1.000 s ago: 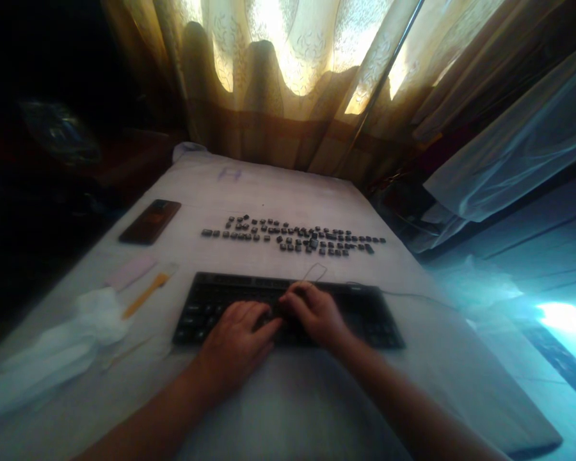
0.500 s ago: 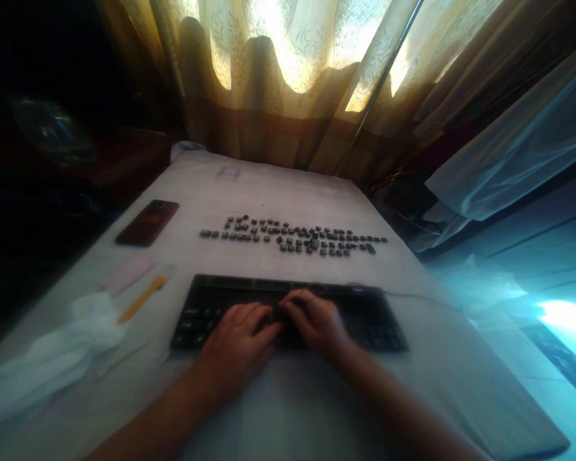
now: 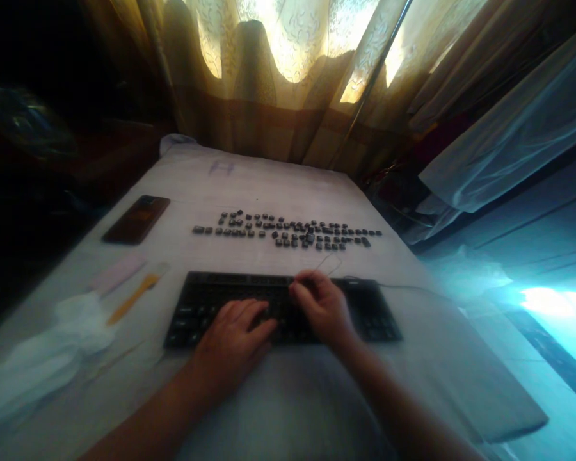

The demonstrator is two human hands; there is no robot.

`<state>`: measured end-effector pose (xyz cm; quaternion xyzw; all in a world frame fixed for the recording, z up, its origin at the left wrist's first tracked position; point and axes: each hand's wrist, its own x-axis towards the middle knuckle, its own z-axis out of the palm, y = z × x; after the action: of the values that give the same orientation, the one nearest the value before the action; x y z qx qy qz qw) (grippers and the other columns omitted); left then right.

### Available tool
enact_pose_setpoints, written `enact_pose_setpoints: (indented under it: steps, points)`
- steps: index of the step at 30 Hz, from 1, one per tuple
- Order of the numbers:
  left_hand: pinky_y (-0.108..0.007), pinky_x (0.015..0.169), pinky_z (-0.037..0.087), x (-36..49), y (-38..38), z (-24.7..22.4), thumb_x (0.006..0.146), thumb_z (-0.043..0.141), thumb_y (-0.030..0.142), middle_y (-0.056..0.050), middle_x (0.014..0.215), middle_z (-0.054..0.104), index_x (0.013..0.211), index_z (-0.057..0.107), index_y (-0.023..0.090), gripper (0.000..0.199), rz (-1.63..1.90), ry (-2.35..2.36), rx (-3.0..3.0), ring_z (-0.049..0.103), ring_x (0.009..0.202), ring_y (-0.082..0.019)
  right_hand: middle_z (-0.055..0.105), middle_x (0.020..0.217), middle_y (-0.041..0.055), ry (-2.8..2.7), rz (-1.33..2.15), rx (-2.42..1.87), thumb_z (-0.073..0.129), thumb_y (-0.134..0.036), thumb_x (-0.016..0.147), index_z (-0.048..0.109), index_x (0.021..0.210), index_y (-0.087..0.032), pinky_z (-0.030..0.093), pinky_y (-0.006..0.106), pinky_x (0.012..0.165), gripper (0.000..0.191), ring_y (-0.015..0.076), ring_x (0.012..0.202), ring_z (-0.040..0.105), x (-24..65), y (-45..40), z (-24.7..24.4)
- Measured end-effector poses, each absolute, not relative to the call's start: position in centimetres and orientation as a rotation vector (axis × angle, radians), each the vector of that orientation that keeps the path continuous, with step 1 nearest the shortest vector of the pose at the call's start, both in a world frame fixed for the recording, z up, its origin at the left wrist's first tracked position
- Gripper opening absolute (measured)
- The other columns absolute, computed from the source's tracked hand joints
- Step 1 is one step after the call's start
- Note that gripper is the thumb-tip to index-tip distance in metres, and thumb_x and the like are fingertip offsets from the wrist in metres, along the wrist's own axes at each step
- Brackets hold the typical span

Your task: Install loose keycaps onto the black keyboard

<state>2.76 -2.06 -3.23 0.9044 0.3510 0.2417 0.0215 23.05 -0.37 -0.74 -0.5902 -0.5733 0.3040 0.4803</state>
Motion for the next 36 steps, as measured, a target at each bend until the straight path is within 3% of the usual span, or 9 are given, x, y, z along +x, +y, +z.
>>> enact_pose_setpoints:
  steps: [6,12,18,26,36]
  points:
    - [-0.05,0.092,0.052,2.8,-2.0,-3.1,0.085,0.063,0.019,-0.011,0.121,0.067,0.112,0.069,0.025,0.028,0.731,1.1,2.827,0.061,0.11,-0.029,0.067,0.068,-0.0007,-1.391,0.66,-1.476,0.059,-0.032,0.082,0.062,0.086,-0.022,0.051,0.026,0.055,0.011,0.0155,0.056,0.062,21.9,-1.0,-1.2]
    - [-0.05,0.092,0.052,2.8,-1.9,-2.9,0.089,0.058,0.021,-0.012,0.119,0.067,0.11,0.069,0.023,0.024,0.755,1.075,2.845,0.061,0.109,-0.029,0.075,0.084,0.0022,-1.415,0.512,-1.435,0.053,-0.025,0.086,0.058,0.089,-0.023,0.054,0.026,0.065,0.006,0.0164,0.069,0.069,20.5,-2.0,-1.3]
    - [-0.048,0.094,0.051,2.7,-1.9,-3.1,0.09,0.056,0.021,-0.011,0.121,0.068,0.115,0.065,0.019,0.027,0.776,1.065,2.825,0.062,0.11,-0.028,0.073,0.077,0.0012,-1.469,0.501,-1.549,0.053,-0.029,0.088,0.055,0.098,-0.024,0.053,0.027,0.065,0.011,0.0183,0.067,0.069,20.8,-2.2,-2.1]
    - [-0.047,0.097,0.049,2.5,-2.0,-3.3,0.09,0.056,0.022,-0.011,0.123,0.068,0.119,0.063,0.02,0.029,0.763,1.058,2.818,0.061,0.114,-0.027,0.066,0.065,-0.0019,-1.513,0.547,-1.599,0.054,-0.034,0.088,0.055,0.089,-0.025,0.047,0.025,0.054,0.01,0.0167,0.057,0.062,21.4,-2.1,-2.0]
    - [-0.048,0.098,0.049,2.6,-1.9,-3.5,0.09,0.057,0.022,-0.011,0.123,0.068,0.117,0.063,0.02,0.028,0.756,1.062,2.807,0.061,0.114,-0.028,0.072,0.076,0.0007,-1.381,0.504,-1.522,0.054,-0.03,0.09,0.055,0.094,-0.024,0.053,0.026,0.064,0.008,0.0171,0.068,0.069,20.4,-2.4,-3.1]
